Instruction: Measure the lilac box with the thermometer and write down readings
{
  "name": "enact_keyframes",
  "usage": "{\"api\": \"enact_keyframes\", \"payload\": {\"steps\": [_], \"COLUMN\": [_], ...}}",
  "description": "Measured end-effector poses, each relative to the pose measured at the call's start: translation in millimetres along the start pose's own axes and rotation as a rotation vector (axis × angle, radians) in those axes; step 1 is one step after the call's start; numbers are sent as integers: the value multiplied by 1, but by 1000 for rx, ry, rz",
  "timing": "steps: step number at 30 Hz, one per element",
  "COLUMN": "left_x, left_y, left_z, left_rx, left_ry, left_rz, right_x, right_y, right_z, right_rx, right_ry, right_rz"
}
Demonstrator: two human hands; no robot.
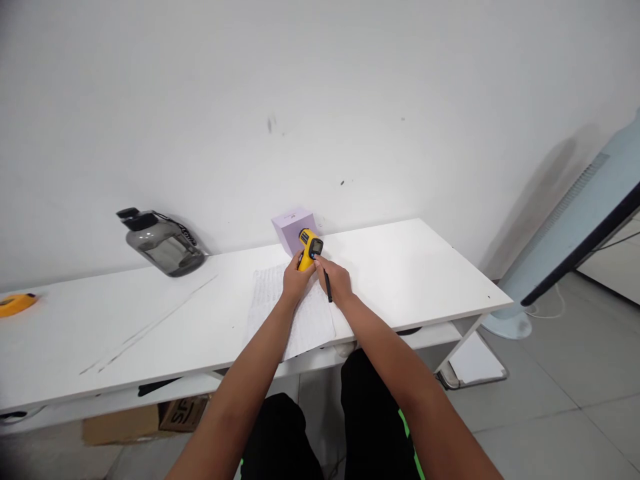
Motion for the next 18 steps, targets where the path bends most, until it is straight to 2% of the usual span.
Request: {"api": "enact_keyframes", "payload": {"steps": [18], "left_x": [4], "left_y": [-3], "left_z": [0], "left_rx": [-13], "left_ry": [2], "left_rz": [9], "right_x": [-1], "right_y": [-1], "right_z": [-1], "right_rx": [5], "right_ry": [-27], "right_rz": [-5]}}
Point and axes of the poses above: each hand's wrist, its own y-axis away from the middle knuckle, its own z-axis out of the back of the hand, x = y × z, the point moved 8 cm from there along -y, towards the middle knuckle, and after that the axes turned 3 degrees about z, right-handed, at the moved point
